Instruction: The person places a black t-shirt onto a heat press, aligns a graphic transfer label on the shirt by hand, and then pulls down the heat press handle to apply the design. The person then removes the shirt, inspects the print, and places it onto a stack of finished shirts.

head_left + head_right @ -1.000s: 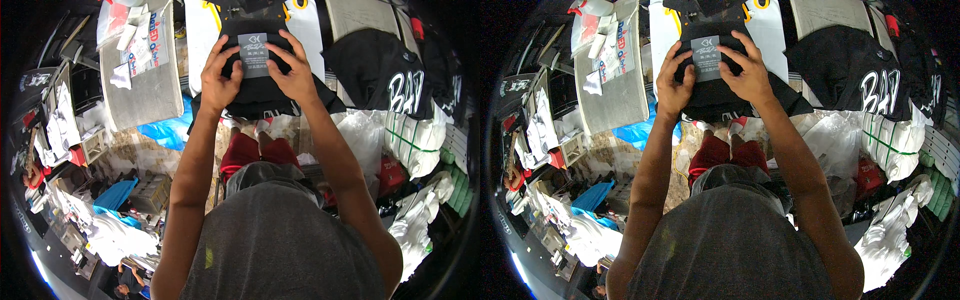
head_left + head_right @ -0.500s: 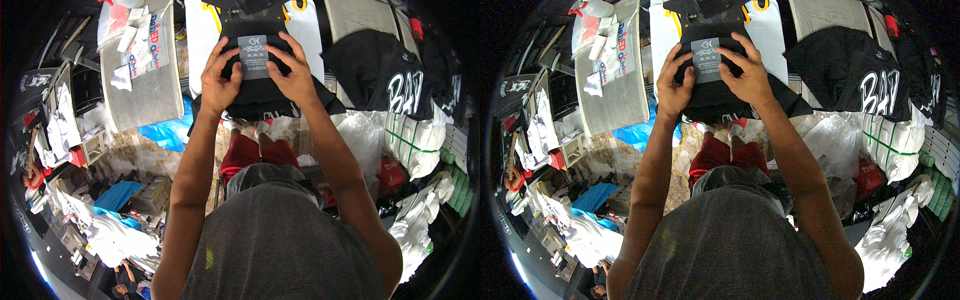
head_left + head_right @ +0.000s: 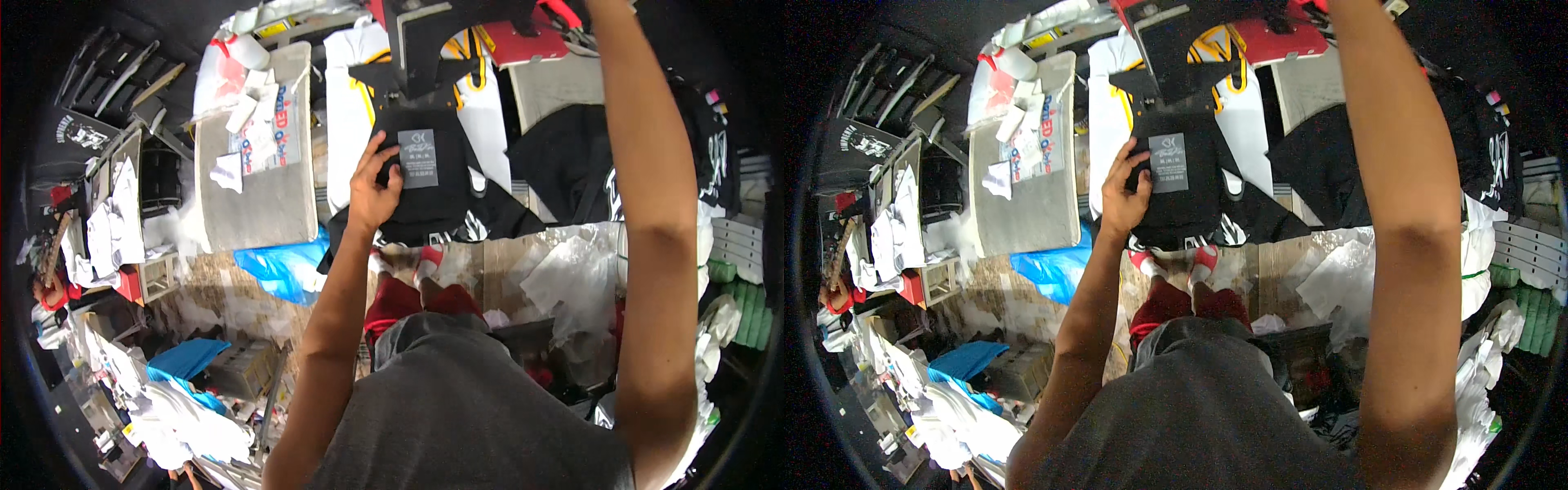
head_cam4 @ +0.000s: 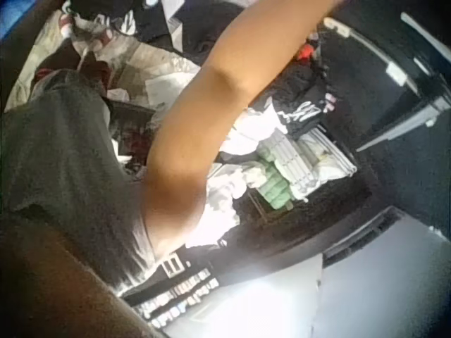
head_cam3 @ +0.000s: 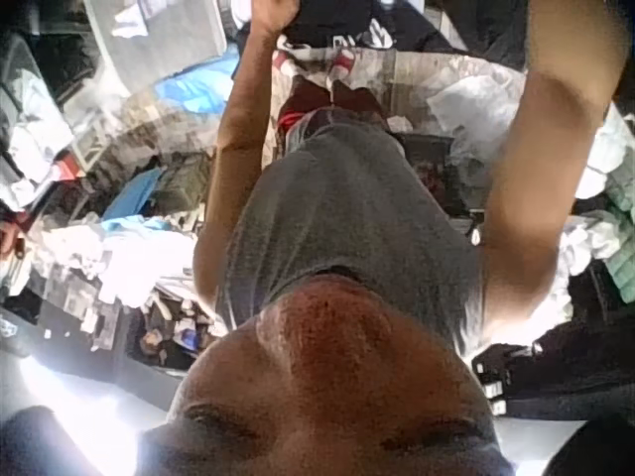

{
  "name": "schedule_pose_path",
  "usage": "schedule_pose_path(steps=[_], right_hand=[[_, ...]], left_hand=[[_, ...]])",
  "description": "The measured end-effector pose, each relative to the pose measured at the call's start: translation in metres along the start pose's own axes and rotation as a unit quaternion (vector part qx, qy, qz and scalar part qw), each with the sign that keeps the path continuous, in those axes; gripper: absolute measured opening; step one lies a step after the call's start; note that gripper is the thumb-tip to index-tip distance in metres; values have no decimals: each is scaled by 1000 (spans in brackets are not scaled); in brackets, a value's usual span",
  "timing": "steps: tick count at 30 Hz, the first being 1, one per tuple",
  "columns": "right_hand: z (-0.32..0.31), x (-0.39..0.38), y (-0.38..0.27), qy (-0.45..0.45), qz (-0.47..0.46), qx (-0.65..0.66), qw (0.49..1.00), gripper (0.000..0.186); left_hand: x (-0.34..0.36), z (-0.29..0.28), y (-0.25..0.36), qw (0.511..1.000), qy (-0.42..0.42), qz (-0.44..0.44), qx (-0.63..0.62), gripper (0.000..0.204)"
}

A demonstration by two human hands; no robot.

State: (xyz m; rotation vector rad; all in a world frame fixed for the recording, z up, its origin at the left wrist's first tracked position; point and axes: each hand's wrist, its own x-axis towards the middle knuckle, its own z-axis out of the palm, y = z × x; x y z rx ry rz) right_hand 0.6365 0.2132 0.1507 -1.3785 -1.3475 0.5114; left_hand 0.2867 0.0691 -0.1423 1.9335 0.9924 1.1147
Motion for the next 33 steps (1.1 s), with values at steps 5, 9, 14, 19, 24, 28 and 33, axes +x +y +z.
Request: schedule_pose_path(steps=[5,9,14,19,24,28,33], right_hand=[[49,-64,-15,44,56,-227,971,58],[49,-106,-65,61,49,-323,943,72],[33,-91,-75,-13,-206,-436,876,43],[50,-106,-105,-166,-169,-382,893,40],[38,-193,-199,-66,-210,-517,827,39],[64,-277,-240,-212,-160,-440,858,44],[135,-345,-204,-406,76,-370,832,71]], left_hand=[[-6,-20,-2,999,4,-31,7,28],[-4,-18,-2,1000,7,-20,-8,32],[-1,-19,-4,998,13,-12,-53,35],[-4,-38,-14,995,8,-49,-82,36],[-6,-78,-32,995,-6,-30,-98,31],[-15,-128,-57,997,-1,-2,-76,24],[-32,-173,-90,994,28,-22,-105,20]])
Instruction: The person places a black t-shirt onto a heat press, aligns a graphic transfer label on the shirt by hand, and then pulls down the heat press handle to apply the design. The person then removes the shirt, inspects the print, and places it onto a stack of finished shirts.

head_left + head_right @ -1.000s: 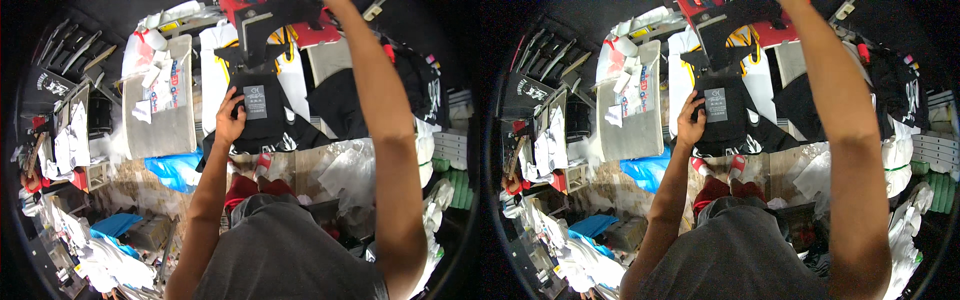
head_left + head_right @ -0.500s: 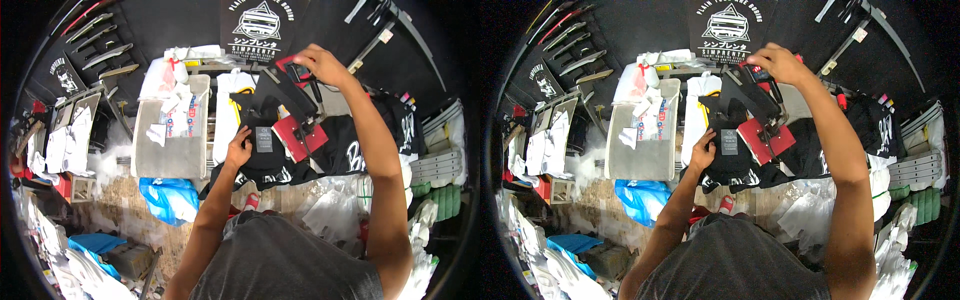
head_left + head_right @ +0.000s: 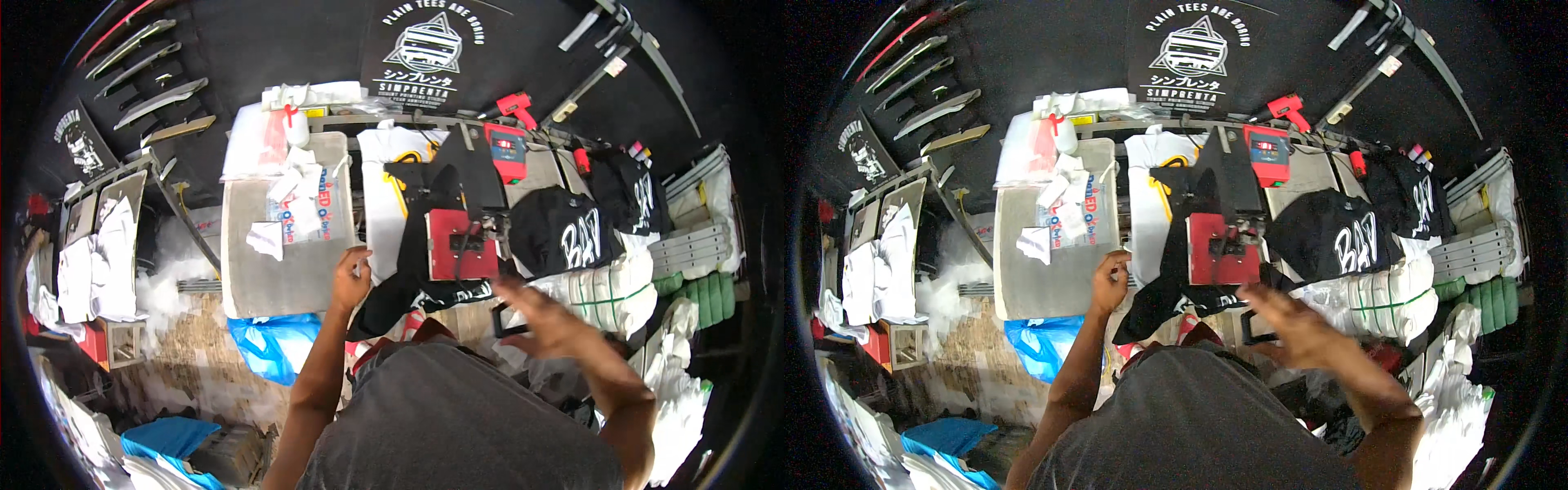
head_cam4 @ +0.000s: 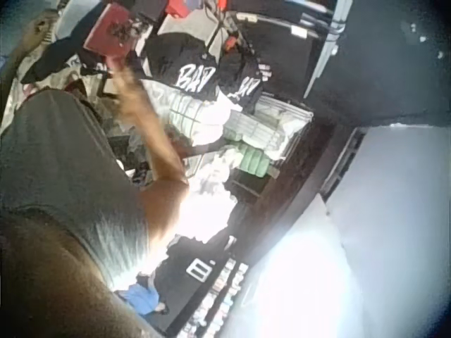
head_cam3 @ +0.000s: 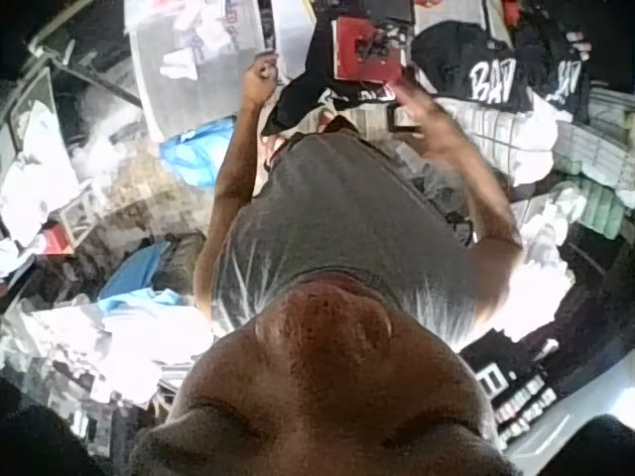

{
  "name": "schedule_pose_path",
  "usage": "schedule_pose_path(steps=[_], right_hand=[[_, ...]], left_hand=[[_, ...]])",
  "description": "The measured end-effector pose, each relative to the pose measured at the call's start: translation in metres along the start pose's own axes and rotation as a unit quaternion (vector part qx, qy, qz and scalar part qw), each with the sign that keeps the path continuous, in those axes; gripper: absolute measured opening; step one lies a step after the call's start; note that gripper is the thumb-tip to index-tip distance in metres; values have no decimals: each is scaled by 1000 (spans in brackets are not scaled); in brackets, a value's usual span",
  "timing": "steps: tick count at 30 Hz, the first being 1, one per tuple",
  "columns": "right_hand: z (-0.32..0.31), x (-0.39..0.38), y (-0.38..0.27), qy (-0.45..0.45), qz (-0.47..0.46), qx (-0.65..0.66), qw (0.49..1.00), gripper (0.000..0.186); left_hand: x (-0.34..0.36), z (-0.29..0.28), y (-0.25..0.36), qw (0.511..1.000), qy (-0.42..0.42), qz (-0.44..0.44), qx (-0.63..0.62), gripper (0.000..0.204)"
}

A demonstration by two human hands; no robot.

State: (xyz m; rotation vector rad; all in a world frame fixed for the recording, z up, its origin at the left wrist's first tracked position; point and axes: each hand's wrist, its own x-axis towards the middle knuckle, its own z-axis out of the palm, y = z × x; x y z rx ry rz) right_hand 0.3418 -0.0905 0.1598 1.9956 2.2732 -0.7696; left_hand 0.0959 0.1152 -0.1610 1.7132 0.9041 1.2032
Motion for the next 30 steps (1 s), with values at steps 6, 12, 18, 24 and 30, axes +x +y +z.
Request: schedule_pose_path(steps=[6,12,18,24,30], right_hand=[[153,96,85,190,0,-97,977,61],[135,91,61,90,50,-113,988,67],[139,99,133,73,-126,-50,988,84],[99,97,113,-75,-187,49,978,91],[83,83,110,-77,-184,21,980,91]], left_hand=[[-21,-53,9,992,11,-118,35,27],[-103,-124,11,972,133,-119,155,21],[-278,-147,29,867,273,-352,221,22],[-449,-42,75,724,290,-570,258,28],[-467,51,172,694,309,-607,231,35]])
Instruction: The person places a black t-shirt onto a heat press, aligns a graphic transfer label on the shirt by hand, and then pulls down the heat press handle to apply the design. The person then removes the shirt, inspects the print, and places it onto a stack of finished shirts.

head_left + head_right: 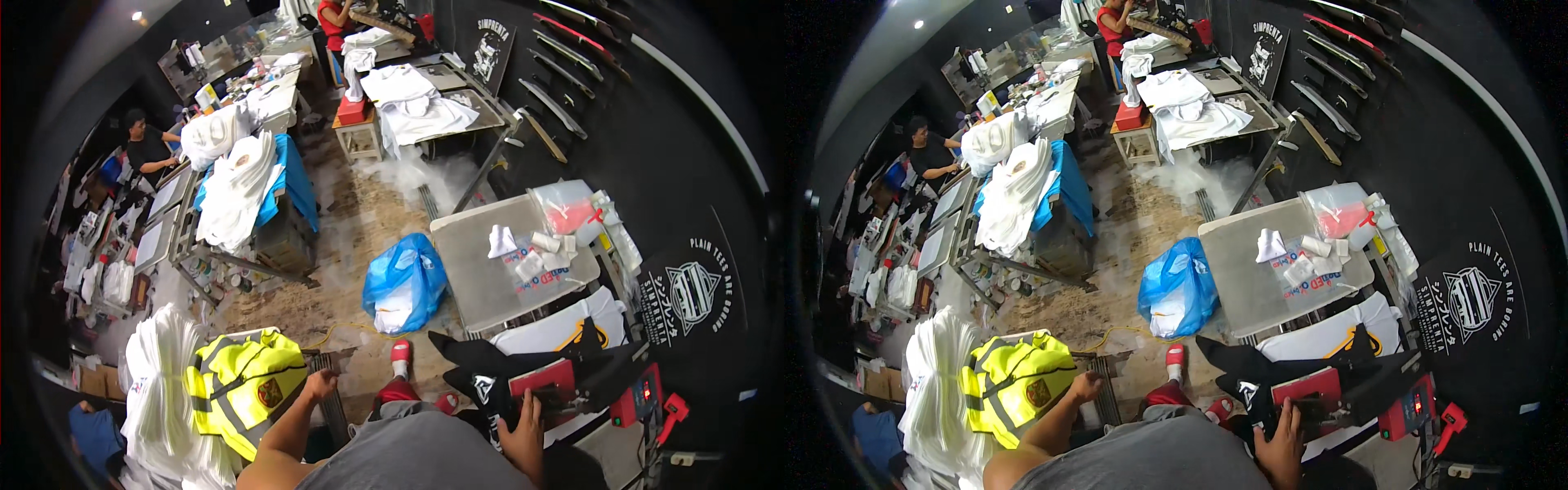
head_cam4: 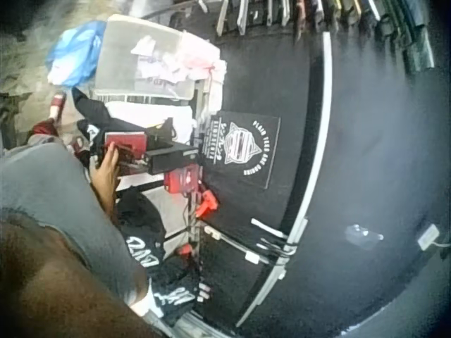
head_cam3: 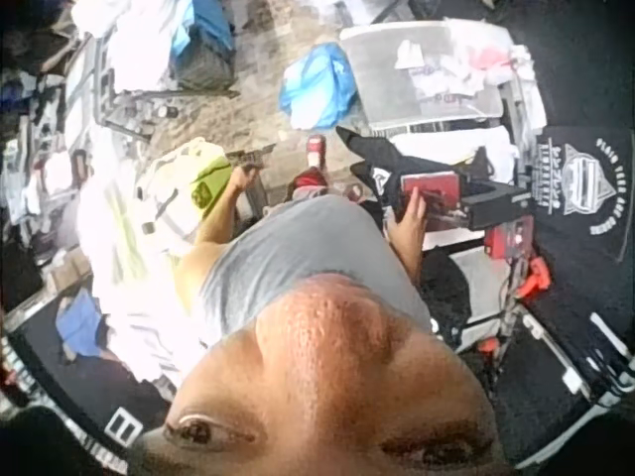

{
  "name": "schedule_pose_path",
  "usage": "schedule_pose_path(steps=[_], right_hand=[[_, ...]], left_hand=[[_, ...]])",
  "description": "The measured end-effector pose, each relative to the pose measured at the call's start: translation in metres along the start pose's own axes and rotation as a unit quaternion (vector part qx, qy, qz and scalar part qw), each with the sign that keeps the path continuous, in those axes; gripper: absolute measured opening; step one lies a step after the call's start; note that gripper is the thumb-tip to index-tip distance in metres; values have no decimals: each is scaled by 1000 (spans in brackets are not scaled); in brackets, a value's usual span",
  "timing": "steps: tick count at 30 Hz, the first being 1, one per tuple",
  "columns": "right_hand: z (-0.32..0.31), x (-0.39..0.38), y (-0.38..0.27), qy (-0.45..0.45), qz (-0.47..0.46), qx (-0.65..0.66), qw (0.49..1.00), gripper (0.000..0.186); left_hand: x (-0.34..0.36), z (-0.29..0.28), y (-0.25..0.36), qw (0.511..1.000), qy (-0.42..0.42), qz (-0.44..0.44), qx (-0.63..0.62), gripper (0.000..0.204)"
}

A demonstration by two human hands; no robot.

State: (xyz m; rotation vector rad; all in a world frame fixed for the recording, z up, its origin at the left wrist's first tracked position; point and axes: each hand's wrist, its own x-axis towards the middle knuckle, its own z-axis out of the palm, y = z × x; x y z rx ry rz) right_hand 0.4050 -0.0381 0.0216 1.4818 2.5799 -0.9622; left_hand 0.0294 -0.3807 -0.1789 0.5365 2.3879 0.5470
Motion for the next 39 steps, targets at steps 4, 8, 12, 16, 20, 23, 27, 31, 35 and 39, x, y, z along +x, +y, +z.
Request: schedule_pose_path(steps=[4,8,12,16,20,23,27,31,35,39], right_hand=[[1,2,22,10,-90,25,996,93],[4,-2,34,-10,-102,-10,995,95],[0,1,27,-41,-137,-40,989,97],[9,2,38,-33,-164,-56,984,99],[19,15,62,-7,-219,-147,965,101],[17,22,48,-54,-188,-201,960,101],[17,48,75,-49,-211,-270,938,105],[19,56,83,-43,-219,-291,930,106],[24,52,80,-32,-238,-277,930,98],[30,18,44,-27,-212,-245,946,92]], left_hand=[[-43,-1,-45,996,79,-32,-21,32],[-86,-5,-65,953,162,-84,-241,24],[-141,-14,-79,913,221,-91,-331,24],[-182,-42,-46,943,252,-91,-198,34],[-243,-45,-49,918,277,-57,-278,31],[-300,-36,-63,879,276,-101,-376,27],[-371,-47,-88,880,353,-68,-310,24],[-426,-48,-146,849,403,-125,-319,28],[-469,14,-217,823,356,-246,-369,24],[-484,109,-265,770,279,-297,-490,26]])
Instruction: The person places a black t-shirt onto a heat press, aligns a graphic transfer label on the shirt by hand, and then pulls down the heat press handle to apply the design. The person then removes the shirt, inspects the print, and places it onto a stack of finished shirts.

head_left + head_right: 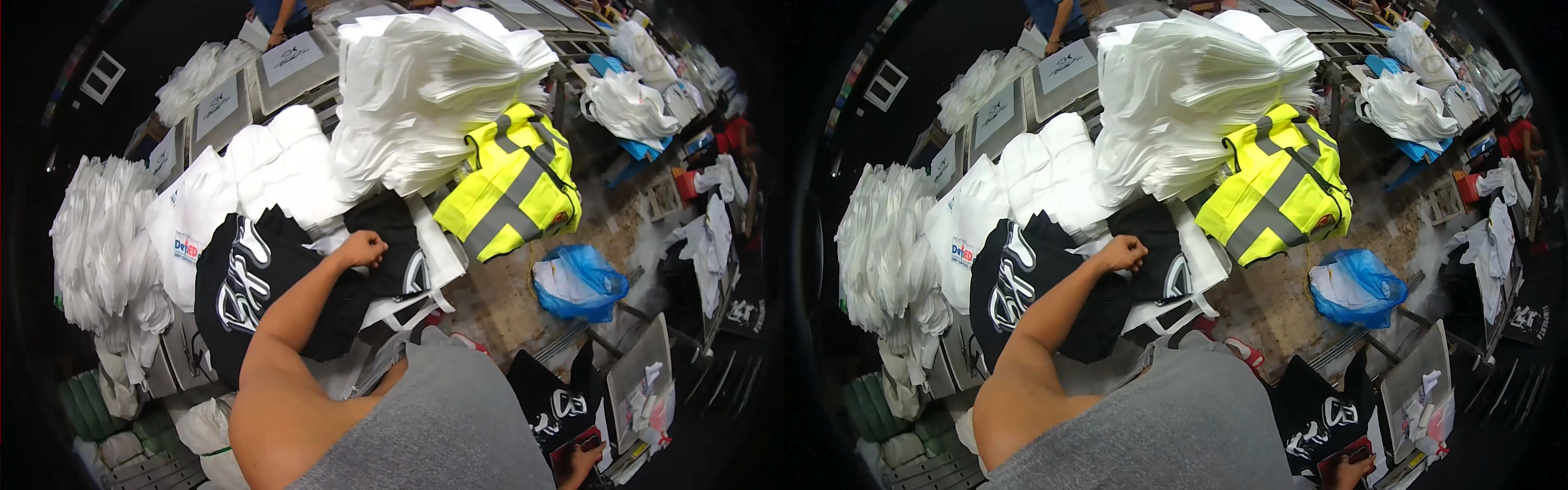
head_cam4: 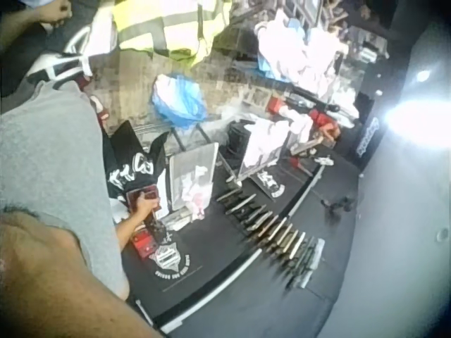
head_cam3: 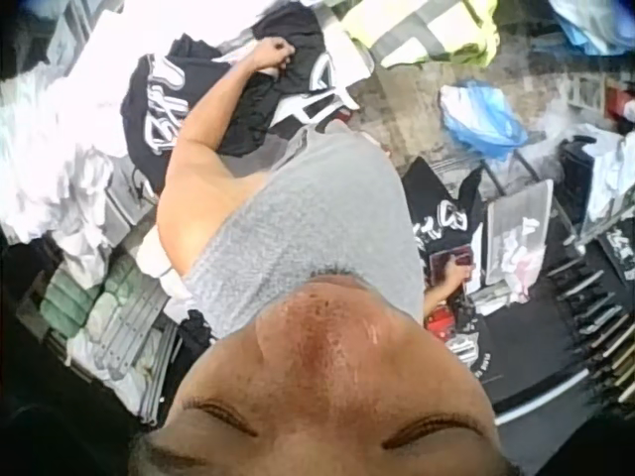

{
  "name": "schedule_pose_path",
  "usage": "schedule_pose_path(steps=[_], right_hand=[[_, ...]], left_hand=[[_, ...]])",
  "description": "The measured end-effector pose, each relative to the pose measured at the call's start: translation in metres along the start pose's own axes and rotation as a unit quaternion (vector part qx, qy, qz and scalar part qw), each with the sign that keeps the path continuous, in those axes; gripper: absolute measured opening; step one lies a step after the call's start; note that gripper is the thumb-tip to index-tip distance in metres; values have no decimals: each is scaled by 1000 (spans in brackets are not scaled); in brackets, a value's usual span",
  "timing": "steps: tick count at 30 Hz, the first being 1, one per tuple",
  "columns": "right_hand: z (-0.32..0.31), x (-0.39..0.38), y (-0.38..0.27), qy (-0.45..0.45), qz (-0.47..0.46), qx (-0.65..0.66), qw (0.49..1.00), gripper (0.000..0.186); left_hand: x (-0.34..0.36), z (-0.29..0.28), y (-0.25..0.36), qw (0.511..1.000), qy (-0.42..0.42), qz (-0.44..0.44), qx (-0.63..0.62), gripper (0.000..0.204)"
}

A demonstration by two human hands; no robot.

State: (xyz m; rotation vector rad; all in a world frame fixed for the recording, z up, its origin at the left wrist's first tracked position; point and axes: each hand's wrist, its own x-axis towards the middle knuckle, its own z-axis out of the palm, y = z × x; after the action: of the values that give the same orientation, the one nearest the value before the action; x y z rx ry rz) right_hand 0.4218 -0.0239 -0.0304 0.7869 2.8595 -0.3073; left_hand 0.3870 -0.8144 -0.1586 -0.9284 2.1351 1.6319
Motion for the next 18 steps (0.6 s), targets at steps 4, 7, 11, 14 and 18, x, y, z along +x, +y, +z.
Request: schedule_pose_path(steps=[4,7,11,14,18], right_hand=[[19,22,34,74,-37,-70,994,91],[23,28,42,3,-39,97,994,87],[-5,22,17,-71,35,-112,991,124],[0,13,21,-19,35,-117,992,121],[5,8,8,46,54,-174,982,109]], left_hand=[[7,23,-12,1000,-2,-7,19,28],[11,24,-4,999,27,-18,37,32],[9,22,-4,999,28,-32,30,39],[16,25,-9,999,30,-26,10,38],[20,24,-19,1000,21,-17,-11,38]])
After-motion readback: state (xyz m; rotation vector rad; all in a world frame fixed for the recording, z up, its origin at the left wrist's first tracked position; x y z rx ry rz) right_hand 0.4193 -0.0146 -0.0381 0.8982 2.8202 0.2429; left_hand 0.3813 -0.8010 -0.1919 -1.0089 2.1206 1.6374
